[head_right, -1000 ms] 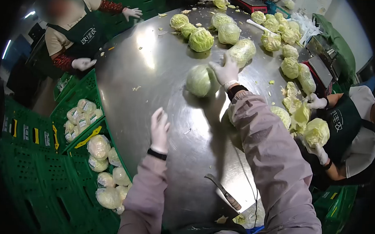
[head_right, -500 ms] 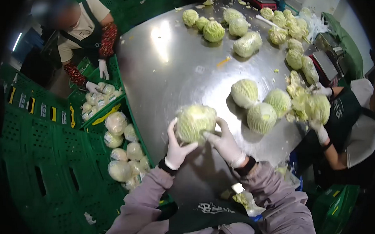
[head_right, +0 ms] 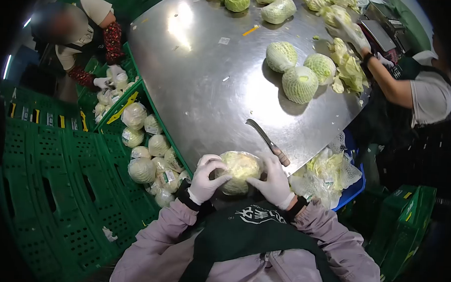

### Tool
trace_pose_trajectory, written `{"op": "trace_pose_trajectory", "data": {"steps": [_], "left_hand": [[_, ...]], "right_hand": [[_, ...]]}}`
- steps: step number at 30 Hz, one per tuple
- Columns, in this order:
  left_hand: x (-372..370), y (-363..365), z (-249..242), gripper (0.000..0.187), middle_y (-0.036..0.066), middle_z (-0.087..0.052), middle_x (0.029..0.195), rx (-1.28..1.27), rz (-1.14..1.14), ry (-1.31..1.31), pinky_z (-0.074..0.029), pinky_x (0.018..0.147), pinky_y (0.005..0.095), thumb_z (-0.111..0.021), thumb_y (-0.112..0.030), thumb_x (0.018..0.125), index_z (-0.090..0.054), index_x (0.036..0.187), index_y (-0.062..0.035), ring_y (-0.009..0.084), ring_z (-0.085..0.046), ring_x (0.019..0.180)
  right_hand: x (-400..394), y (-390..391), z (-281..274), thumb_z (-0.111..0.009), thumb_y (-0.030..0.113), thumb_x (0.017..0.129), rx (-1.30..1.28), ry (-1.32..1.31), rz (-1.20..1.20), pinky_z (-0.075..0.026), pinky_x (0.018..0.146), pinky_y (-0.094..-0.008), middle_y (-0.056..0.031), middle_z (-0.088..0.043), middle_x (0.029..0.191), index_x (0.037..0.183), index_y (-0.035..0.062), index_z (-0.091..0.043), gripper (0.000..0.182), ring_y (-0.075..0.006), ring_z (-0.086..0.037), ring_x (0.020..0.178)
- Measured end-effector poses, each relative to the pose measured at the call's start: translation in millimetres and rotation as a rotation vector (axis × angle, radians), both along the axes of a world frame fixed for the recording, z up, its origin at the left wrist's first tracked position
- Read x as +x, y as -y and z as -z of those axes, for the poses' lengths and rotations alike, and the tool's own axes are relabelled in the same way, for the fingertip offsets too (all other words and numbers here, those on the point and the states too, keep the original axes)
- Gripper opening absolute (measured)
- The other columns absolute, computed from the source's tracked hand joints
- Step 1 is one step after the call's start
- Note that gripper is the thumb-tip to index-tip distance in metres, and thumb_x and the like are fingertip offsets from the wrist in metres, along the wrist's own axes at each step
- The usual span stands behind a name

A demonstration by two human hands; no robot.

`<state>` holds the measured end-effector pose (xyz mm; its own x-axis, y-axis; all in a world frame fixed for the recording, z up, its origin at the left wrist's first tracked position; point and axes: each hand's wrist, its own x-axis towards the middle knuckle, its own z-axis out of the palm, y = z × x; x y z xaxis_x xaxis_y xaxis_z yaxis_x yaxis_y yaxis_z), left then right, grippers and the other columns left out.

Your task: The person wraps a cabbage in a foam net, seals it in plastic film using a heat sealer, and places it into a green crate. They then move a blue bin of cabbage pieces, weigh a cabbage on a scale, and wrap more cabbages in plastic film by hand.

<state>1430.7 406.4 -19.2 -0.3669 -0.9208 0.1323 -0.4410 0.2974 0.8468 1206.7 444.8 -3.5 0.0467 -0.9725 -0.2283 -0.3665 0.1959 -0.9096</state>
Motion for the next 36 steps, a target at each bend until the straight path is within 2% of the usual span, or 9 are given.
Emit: {"op": "trace_pose_trajectory", "data": {"steps": [1,5,10,14,17,22,24,27,36], "left_hand": [[-2.8,2.8,-3.2,0.023,0.010,-0.056,0.099,0.003,0.011,0.002,-0.040,0.087,0.0349,-0.075,-0.020,0.073,-0.063,0.086,-0.0065,0.0272,-0.052,0.097],[-15.1,17.3,-6.4,0.010,0.007,-0.060,0.085,-0.125,0.101,0.075,-0.042,0.082,0.0333,-0.063,-0.014,0.083,-0.060,0.083,-0.0042,0.0219,-0.057,0.088],[-16.0,34.4,-29.3,0.007,0.003,-0.052,0.070,0.591,-0.215,-0.693,-0.043,0.059,0.0256,-0.048,-0.005,0.091,-0.049,0.084,-0.0049,0.0128,-0.050,0.061],[40.8,43.6,-23.7,0.025,-0.003,-0.031,0.062,1.046,-0.137,-1.609,-0.029,0.048,0.0213,-0.042,-0.017,0.098,-0.038,0.075,-0.0105,0.0068,-0.032,0.050],[68.5,42.9,-32.2,0.026,-0.003,-0.031,0.062,1.024,-0.294,-1.752,-0.028,0.047,0.0215,-0.039,-0.017,0.099,-0.037,0.074,-0.0121,0.0067,-0.030,0.049],[62.1,45.7,-42.8,0.024,-0.003,-0.030,0.061,0.945,-0.153,-1.649,-0.026,0.046,0.0215,-0.039,-0.017,0.100,-0.039,0.076,-0.0118,0.0071,-0.027,0.048],[60.0,47.2,-43.4,0.021,-0.003,-0.030,0.061,0.657,-0.271,-1.099,-0.024,0.045,0.0211,-0.041,-0.018,0.099,-0.039,0.080,-0.0114,0.0064,-0.026,0.048],[56.7,47.4,-47.9,0.018,-0.003,-0.030,0.060,0.558,-0.268,-0.894,-0.022,0.044,0.0205,-0.044,-0.018,0.099,-0.039,0.083,-0.0109,0.0056,-0.026,0.049],[-15.6,79.1,-124.7,0.015,-0.003,-0.032,0.060,0.464,0.157,-0.956,-0.023,0.045,0.0225,-0.044,-0.016,0.098,-0.039,0.086,-0.0100,0.0056,-0.025,0.048]], "right_hand": [[-1.9,4.0,-1.5,-0.072,0.010,0.076,-0.295,-0.225,-0.112,-0.045,0.085,-0.0324,-0.0073,-0.059,0.099,0.113,0.0044,-0.053,0.042,-0.0193,-0.056,0.097],[-15.4,23.5,20.8,-0.068,0.008,0.077,-0.254,-0.086,-0.192,-0.044,0.078,-0.0365,-0.0090,-0.063,0.092,0.099,0.0037,-0.061,0.024,-0.0262,-0.056,0.088],[-17.7,22.1,19.3,-0.059,0.008,0.087,-0.120,0.005,-0.124,-0.044,0.071,-0.0311,-0.0074,-0.060,0.081,0.088,0.0021,-0.057,0.006,-0.0180,-0.057,0.079],[-59.3,11.2,10.4,-0.051,0.015,0.094,-0.025,0.585,0.200,-0.045,0.075,-0.0302,-0.0024,-0.056,0.081,0.085,0.0070,-0.050,0.012,-0.0137,-0.055,0.077],[-95.8,9.0,8.0,-0.054,0.021,0.093,0.005,0.986,0.390,-0.043,0.078,-0.0293,-0.0016,-0.051,0.082,0.090,0.0080,-0.048,0.015,-0.0137,-0.052,0.076],[-95.9,3.6,8.5,-0.056,0.019,0.092,0.066,0.941,0.325,-0.042,0.073,-0.0286,-0.0001,-0.048,0.079,0.089,0.0094,-0.048,0.013,-0.0130,-0.048,0.074],[-101.0,9.3,5.1,-0.056,0.019,0.092,0.052,0.972,0.356,-0.042,0.071,-0.0272,0.0002,-0.048,0.079,0.089,0.0094,-0.047,0.013,-0.0125,-0.048,0.074],[-112.1,13.0,7.7,-0.056,0.018,0.091,0.023,0.901,0.348,-0.040,0.071,-0.0246,0.0012,-0.047,0.079,0.088,0.0096,-0.047,0.013,-0.0107,-0.047,0.074],[-35.1,46.1,-47.6,-0.061,0.026,0.088,-0.545,-0.225,-0.103,-0.043,0.088,-0.0306,-0.0140,-0.056,0.116,0.124,-0.0005,-0.047,0.047,-0.0197,-0.053,0.103]]}}
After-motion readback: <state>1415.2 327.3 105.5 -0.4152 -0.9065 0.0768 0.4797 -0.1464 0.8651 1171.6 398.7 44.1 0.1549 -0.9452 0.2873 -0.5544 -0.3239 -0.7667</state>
